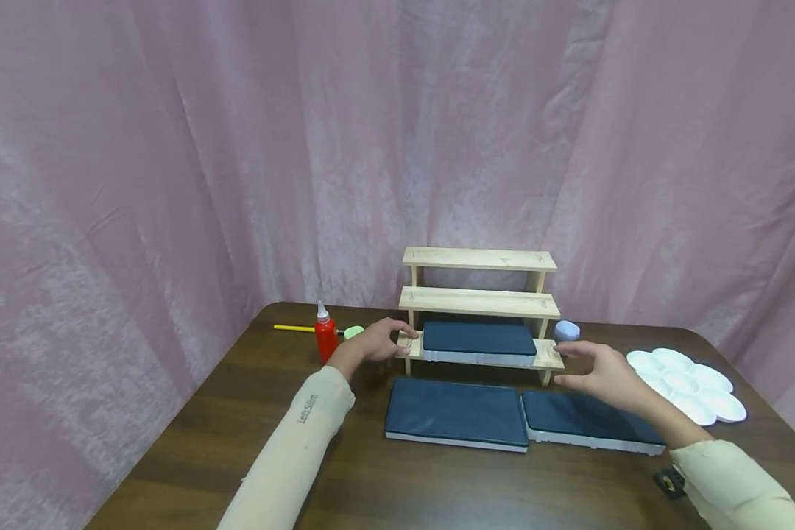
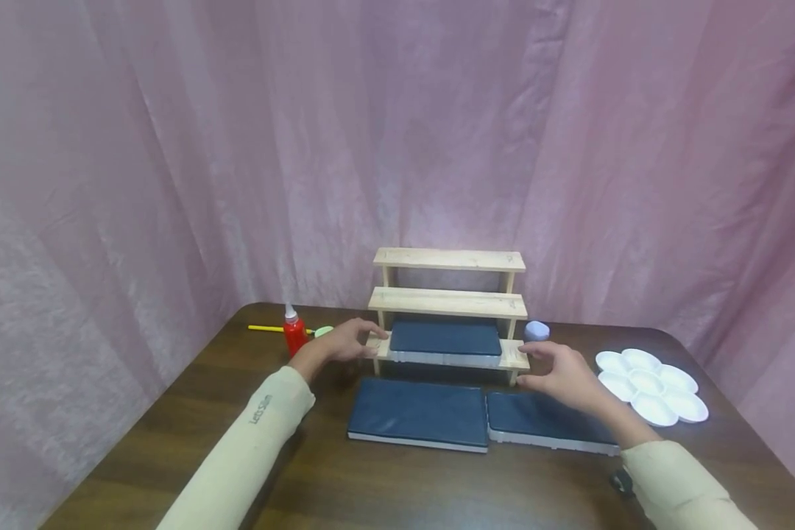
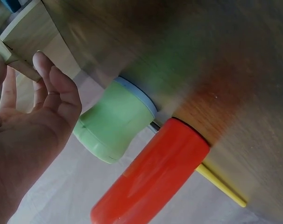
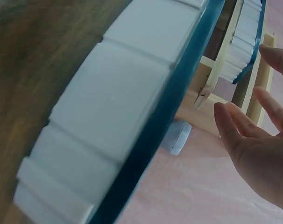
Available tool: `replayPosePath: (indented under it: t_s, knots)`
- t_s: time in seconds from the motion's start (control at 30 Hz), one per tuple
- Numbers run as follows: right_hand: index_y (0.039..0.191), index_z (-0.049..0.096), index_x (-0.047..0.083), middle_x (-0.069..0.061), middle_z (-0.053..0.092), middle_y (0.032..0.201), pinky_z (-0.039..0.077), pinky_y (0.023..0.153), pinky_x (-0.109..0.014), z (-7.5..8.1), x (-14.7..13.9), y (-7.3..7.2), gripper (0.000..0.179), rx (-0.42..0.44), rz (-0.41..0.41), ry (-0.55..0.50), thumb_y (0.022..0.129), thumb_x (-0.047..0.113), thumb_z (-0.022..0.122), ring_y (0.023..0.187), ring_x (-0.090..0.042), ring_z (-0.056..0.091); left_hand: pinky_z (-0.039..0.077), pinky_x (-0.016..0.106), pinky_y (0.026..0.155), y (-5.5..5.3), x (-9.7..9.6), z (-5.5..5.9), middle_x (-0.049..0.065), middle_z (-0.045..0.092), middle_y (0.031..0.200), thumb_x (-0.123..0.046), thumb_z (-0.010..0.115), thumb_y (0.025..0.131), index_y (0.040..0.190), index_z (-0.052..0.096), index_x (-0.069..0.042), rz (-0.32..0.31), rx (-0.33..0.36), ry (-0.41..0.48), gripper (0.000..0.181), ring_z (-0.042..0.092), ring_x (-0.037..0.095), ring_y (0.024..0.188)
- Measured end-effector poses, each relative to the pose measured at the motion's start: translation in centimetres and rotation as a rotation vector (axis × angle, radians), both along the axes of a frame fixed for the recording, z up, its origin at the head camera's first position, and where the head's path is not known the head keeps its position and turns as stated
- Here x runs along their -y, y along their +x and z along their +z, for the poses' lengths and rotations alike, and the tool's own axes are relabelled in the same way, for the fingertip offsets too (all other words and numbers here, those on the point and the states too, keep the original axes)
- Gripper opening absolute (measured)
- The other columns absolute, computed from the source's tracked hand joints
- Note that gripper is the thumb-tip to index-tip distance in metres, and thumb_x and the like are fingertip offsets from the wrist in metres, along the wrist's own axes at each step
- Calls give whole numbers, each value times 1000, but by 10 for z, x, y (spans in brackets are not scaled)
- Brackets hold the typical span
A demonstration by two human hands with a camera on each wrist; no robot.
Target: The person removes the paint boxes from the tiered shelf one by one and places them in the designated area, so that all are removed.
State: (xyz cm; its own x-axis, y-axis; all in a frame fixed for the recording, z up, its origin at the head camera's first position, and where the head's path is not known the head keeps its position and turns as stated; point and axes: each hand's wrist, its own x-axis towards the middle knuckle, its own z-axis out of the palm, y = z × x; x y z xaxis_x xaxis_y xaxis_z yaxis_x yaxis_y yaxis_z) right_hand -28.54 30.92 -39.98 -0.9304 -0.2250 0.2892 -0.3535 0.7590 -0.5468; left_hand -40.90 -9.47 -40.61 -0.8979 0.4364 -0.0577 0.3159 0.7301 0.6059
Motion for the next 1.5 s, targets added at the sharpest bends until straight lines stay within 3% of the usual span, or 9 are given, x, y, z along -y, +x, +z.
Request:
replayPosePath:
  t_s: [0.33,0.63,0.8,1.13,1.5]
  knots:
    - [124,64,-1,-27,63,121,57,70,-39,1,8,-12,57,-23,67,-43,77,20,86,103,-44,66,45,49,99,-1,-3,3,13,56,134,-15,72,90,123,69,-22,-10,-1,-6,34,51,30,115]
    - [131,59,0,-26,61,122,57,75,-52,-3,16,-21,62,-49,80,-76,80,24,84,106,-49,62,47,49,97,-2,-2,3,13,56,131,-15,73,90,123,69,-22,-9,3,-1,34,52,29,111]
    - [131,59,1,-25,59,127,49,88,-63,-5,25,-26,60,-69,102,-108,81,22,83,113,-48,58,47,48,98,-3,0,1,12,57,131,-15,73,90,123,69,-21,-17,0,-5,34,52,30,113]
    - [136,55,-2,-30,44,142,45,95,-63,-5,39,-36,69,-15,140,-103,80,26,84,128,-49,45,46,50,99,-1,-2,0,13,56,134,-15,72,90,122,69,-23,-12,4,7,33,52,32,117]
    - [136,54,-1,-24,49,140,39,100,-64,-4,51,-48,72,6,134,-92,78,28,86,130,-44,46,45,52,100,0,-1,1,13,56,134,-16,71,91,122,69,-22,-4,3,9,32,52,32,117]
